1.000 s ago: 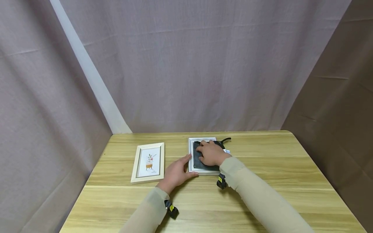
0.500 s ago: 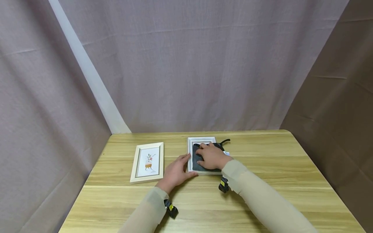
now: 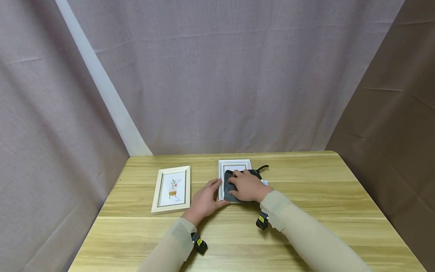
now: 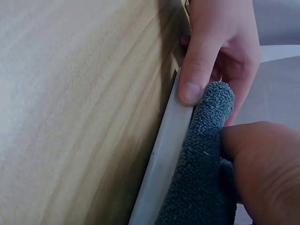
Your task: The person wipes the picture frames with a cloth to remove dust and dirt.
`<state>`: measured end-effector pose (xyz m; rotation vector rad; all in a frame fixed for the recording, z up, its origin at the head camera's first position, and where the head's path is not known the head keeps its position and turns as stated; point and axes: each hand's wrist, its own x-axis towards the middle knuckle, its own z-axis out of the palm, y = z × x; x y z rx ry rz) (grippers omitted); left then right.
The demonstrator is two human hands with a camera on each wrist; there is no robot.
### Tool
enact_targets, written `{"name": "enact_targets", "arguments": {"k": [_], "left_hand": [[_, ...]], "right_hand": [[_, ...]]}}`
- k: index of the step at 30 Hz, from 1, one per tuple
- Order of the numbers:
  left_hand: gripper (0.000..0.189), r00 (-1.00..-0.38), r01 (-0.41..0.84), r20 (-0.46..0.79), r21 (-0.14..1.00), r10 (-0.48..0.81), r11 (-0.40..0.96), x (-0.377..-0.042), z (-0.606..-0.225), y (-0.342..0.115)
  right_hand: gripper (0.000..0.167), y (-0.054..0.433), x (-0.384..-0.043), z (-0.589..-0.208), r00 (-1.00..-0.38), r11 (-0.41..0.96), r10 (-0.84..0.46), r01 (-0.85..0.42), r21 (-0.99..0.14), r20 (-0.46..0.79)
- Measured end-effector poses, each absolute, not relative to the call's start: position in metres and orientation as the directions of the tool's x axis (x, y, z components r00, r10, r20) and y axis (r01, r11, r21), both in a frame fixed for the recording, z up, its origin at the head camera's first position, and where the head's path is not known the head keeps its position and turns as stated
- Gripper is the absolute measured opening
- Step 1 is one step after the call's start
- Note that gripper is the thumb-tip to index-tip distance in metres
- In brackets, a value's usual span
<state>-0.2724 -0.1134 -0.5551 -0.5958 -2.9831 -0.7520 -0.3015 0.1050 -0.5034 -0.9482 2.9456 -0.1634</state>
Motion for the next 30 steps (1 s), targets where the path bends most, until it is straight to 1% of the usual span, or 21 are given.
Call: {"name": "enact_targets", "arguments": {"k": [4,13,18,30], "left_hand": [[0.096,-0.922,0.381,0.112,0.440,0.371,0.813,-0.272,-0.556,-0.114],[0.094,-0.922,0.376,0.100,0.473,0.375,0.797,-0.270,-0.550,-0.114],[0.093,-0.926,0.363,0.100,0.494,0.364,0.790,-0.272,-0.552,-0.116],[0.087,-0.923,0.376,0.127,0.485,0.363,0.789,-0.272,-0.553,-0.118]], "right_hand": [[0.051,0.106,-0.302,-0.506,-0.818,0.814,-0.575,-0.570,-0.109,-0.016],[0.050,0.110,-0.304,-0.511,-0.818,0.814,-0.575,-0.571,-0.106,-0.002],[0.050,0.109,-0.301,-0.512,-0.825,0.821,-0.565,-0.562,-0.098,0.004],[0.048,0.113,-0.292,-0.513,-0.827,0.823,-0.560,-0.562,-0.086,0.048]]}}
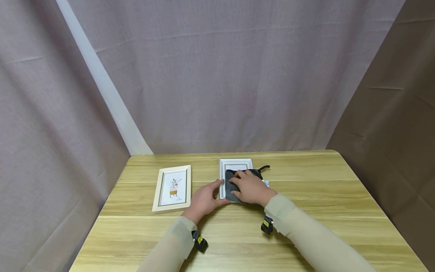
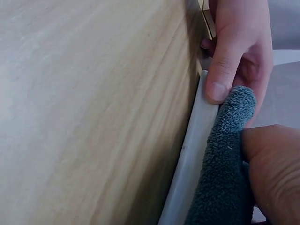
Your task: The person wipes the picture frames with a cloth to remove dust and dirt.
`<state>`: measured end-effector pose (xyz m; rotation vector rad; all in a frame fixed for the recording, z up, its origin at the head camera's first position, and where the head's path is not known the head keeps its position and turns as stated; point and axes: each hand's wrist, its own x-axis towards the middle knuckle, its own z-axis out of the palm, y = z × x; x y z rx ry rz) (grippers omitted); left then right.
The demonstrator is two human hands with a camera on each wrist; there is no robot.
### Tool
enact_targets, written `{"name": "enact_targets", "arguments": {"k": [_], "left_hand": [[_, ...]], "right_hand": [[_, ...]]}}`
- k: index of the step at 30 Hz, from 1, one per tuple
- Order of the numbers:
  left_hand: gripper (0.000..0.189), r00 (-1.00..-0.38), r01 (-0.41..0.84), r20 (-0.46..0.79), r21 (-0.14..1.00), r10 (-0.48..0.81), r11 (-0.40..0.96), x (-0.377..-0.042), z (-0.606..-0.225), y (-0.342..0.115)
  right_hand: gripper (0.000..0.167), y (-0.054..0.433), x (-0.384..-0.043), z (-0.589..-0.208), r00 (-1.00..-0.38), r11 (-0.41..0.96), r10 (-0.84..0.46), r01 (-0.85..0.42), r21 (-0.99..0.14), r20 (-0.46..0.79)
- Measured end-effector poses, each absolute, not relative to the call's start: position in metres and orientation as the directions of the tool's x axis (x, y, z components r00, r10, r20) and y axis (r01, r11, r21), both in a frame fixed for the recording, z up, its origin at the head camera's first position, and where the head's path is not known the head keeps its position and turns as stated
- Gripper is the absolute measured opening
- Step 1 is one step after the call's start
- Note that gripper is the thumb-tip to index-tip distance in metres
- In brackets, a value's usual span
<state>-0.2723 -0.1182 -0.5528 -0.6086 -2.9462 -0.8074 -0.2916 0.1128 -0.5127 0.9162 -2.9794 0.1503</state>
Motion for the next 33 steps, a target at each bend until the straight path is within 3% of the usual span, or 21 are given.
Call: {"name": "enact_targets", "arguments": {"k": [19,33], "left_hand": [[0.084,-0.933,0.354,0.120,0.487,0.340,0.798,-0.275,-0.557,-0.117],[0.084,-0.931,0.357,0.119,0.484,0.344,0.799,-0.273,-0.555,-0.116]], "right_hand": [[0.047,0.156,-0.287,-0.518,-0.819,0.818,-0.554,-0.569,-0.088,0.152],[0.050,0.177,-0.284,-0.513,-0.845,0.843,-0.516,-0.530,-0.096,0.138]]}}
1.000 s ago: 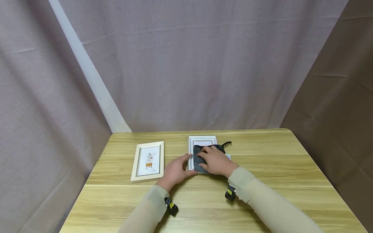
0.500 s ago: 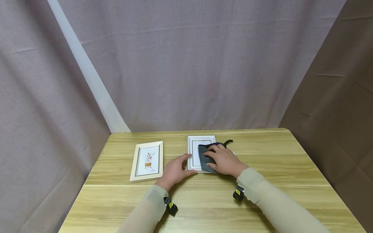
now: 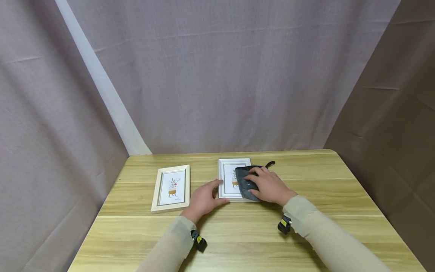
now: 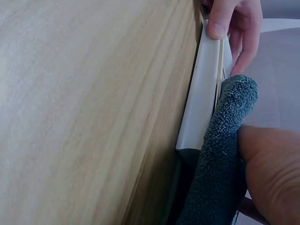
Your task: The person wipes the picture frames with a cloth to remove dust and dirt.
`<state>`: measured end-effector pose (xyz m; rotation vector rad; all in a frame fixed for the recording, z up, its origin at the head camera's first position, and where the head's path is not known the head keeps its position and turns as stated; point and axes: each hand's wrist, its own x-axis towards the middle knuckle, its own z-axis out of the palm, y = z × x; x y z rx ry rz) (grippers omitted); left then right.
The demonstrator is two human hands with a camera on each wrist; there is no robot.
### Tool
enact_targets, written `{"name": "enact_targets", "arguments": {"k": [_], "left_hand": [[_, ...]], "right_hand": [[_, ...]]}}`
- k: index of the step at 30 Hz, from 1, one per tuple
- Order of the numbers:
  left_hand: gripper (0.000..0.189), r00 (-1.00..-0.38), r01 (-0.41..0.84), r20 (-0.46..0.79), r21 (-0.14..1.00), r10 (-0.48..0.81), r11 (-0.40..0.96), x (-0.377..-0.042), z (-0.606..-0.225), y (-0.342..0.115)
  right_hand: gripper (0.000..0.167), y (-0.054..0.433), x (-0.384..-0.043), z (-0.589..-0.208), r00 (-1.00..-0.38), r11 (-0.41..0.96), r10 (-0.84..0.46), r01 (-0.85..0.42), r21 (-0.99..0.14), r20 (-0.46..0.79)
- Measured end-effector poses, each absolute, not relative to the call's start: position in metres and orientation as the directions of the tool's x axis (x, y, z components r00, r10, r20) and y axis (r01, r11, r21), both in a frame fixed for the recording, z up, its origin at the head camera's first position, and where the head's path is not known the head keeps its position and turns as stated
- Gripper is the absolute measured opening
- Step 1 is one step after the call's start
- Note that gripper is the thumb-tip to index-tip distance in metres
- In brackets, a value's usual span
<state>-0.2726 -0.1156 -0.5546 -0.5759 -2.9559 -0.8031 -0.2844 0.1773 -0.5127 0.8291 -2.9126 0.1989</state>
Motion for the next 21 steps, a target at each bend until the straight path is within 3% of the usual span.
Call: {"name": "enact_targets", "arguments": {"k": [21], "left_hand": [[0.077,-0.924,0.379,0.137,0.456,0.358,0.805,-0.273,-0.556,-0.114]], "right_hand": [[0.042,0.175,-0.274,-0.520,-0.831,0.834,-0.526,-0.546,-0.081,0.180]]}}
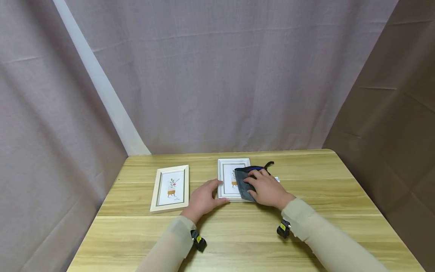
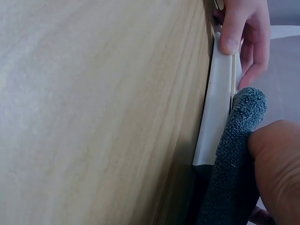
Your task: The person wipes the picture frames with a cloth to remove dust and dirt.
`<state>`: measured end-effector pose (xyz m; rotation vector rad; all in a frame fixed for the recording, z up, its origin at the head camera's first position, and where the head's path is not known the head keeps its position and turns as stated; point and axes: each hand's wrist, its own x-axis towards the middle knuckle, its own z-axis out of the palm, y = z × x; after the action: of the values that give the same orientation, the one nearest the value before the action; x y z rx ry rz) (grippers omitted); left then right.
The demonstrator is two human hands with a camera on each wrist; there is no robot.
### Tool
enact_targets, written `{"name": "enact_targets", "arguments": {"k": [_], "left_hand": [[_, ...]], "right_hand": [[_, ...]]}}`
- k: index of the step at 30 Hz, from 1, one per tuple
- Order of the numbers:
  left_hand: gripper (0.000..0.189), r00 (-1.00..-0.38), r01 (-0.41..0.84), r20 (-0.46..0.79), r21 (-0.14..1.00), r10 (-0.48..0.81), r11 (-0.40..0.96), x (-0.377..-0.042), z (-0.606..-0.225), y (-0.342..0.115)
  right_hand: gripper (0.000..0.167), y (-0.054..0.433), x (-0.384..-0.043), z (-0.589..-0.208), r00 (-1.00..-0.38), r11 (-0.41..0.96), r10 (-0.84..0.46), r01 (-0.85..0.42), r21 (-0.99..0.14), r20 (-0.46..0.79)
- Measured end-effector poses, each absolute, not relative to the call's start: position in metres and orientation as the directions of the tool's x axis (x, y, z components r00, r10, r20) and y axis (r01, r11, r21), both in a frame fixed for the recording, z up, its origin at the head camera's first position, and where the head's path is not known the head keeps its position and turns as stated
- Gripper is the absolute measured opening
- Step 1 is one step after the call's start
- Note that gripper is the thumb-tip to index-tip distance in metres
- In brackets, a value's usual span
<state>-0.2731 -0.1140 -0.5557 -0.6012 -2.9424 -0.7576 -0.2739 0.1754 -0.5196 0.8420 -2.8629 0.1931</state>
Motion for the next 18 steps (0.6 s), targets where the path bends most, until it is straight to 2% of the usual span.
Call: {"name": "enact_targets", "arguments": {"k": [18], "left_hand": [[0.078,-0.924,0.379,0.140,0.439,0.355,0.815,-0.2744,-0.5572,-0.1139]], "right_hand": [[0.034,0.1736,-0.2649,-0.5237,-0.823,0.810,-0.541,-0.565,-0.158,0.174]]}}
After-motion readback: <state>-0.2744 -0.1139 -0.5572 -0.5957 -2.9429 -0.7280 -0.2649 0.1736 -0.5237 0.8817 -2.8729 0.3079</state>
